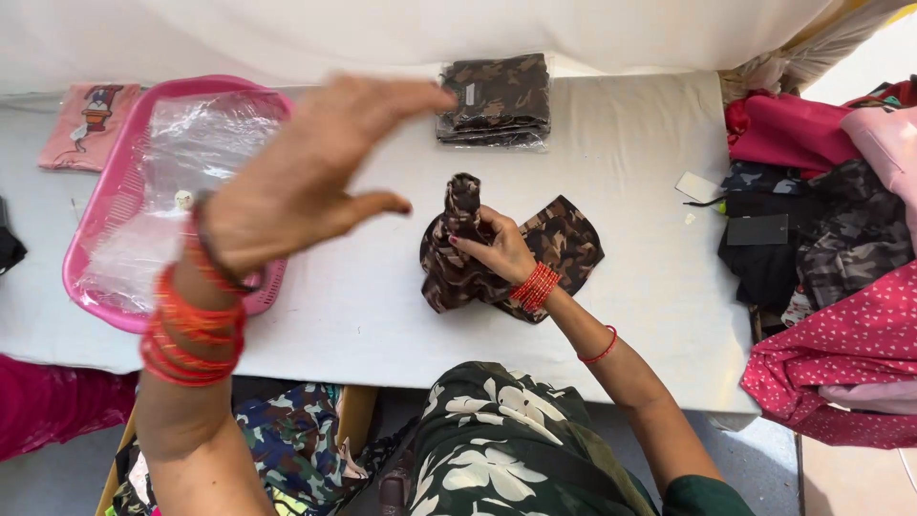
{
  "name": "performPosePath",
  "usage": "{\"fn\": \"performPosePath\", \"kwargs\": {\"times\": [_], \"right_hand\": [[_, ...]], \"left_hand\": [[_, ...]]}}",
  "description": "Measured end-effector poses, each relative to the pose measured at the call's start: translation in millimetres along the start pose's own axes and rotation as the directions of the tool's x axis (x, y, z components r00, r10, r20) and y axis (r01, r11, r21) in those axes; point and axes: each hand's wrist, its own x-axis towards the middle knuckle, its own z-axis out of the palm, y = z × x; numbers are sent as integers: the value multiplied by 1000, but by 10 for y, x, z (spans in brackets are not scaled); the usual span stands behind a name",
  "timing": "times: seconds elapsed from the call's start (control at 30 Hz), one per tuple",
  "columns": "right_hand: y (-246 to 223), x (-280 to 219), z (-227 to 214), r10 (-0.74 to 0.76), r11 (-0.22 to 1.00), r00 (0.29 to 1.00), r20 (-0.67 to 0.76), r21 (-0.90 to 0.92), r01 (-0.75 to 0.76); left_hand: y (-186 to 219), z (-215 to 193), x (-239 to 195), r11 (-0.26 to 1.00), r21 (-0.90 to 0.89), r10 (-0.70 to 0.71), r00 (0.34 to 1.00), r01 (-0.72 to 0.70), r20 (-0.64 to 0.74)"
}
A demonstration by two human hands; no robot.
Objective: The person unfolds a pair of camouflage-patterned pants on a white table, smooths them out, and folds them into a compact rectangle. The person then places the folded pants into a clear plastic bag and sets the packaged item on the table.
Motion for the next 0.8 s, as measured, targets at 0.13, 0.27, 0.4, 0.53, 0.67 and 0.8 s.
{"fn": "performPosePath", "kwargs": {"times": [0.13,0.27,0.4,0.53,0.67,0.8], "right_hand": [[-80,-35,2,-169,972,984,56,-159,176],[-63,-151,67,-39,937,999,6,-347,39],[-206,-184,61,-63,969,998,-20,-241,57],[-253,-230,13,-3,999,992,129,-48,9],[872,-481,-16,19,963,974,226,-267,43],[1531,-750,42,45,901,986,159,-433,28]], "left_hand": [[-89,1154,-143,979,168,-169,930,119,326],[-264,1460,-196,969,233,-163,919,81,359],[-337,1322,-153,944,323,-214,875,70,435],[-222,855,-160,843,530,65,995,-93,71],[19,9,-200,814,581,124,982,-18,-143],[-10,-377,-516,841,537,224,864,63,-452]]}}
